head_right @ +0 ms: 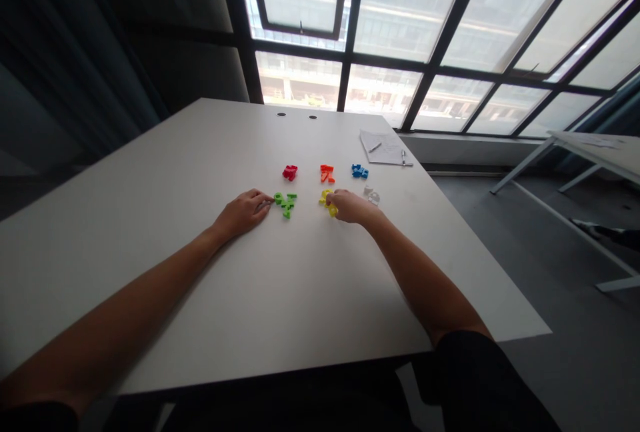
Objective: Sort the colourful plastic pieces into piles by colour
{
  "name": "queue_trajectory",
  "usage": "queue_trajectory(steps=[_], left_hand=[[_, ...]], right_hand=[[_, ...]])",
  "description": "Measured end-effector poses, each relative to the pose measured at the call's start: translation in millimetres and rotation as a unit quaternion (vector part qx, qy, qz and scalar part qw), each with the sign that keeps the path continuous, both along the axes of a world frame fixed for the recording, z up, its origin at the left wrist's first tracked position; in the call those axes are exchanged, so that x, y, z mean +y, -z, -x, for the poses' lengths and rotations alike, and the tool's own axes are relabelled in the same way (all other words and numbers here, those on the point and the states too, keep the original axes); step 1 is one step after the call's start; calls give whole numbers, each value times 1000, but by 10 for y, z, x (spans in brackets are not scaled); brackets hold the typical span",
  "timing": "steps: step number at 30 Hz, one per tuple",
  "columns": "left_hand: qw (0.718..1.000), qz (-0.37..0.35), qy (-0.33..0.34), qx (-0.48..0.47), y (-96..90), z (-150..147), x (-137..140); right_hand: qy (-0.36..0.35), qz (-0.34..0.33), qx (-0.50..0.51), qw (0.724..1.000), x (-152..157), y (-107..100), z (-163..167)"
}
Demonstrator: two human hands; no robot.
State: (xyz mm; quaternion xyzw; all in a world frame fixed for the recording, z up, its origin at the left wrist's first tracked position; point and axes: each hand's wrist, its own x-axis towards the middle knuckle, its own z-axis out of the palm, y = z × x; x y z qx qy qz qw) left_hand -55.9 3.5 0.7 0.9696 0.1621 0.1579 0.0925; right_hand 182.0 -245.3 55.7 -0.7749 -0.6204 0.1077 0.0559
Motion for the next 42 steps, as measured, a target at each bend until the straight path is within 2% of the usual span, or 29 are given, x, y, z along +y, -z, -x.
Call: queue_trajectory(steps=[5, 10, 13, 18, 20, 22, 24, 27, 30, 33, 36, 39, 42], left_hand=[[1000, 2, 0, -1, -6, 5, -3], [1000, 3, 2, -1, -2, 1, 1], [1000, 10, 6, -8, 1, -5, 7], [997, 42, -47, -48, -54, 42, -29], [995, 31, -54, -84, -104, 80, -88], [995, -1, -27, -101, -163, 115, -194], [995, -51, 49, -74, -224, 144, -356], [973, -107, 202, 12, -311, 208, -686], [955, -108, 273, 38, -374, 331, -1008], [959, -81, 270, 36, -377, 468, -1190], [973, -43, 228, 4, -319, 543, -1211], [975, -28, 219, -30, -262, 542, -1155], [971, -42, 236, -23, -232, 516, -1111]], right_hand=[[19, -8, -18, 1000, -26, -92, -4], [13, -7, -5, 1000, -93, -286, -36], [-1, -29, 18, 999, -168, -447, -34], [-28, -74, 16, 997, -351, -775, 159], [-53, -101, 39, 993, -441, -823, 287], [-72, -110, 85, 988, -541, -760, 406], [-71, -87, 143, 983, -648, -595, 492], [-17, -67, 212, 975, -817, -272, 563], [49, -110, 267, 956, -971, -18, 638], [74, -190, 279, 938, -1053, 160, 774], [26, -246, 210, 946, -1044, 336, 927], [-63, -208, 147, 965, -992, 486, 1018], [-108, -167, 99, 975, -953, 546, 1026]])
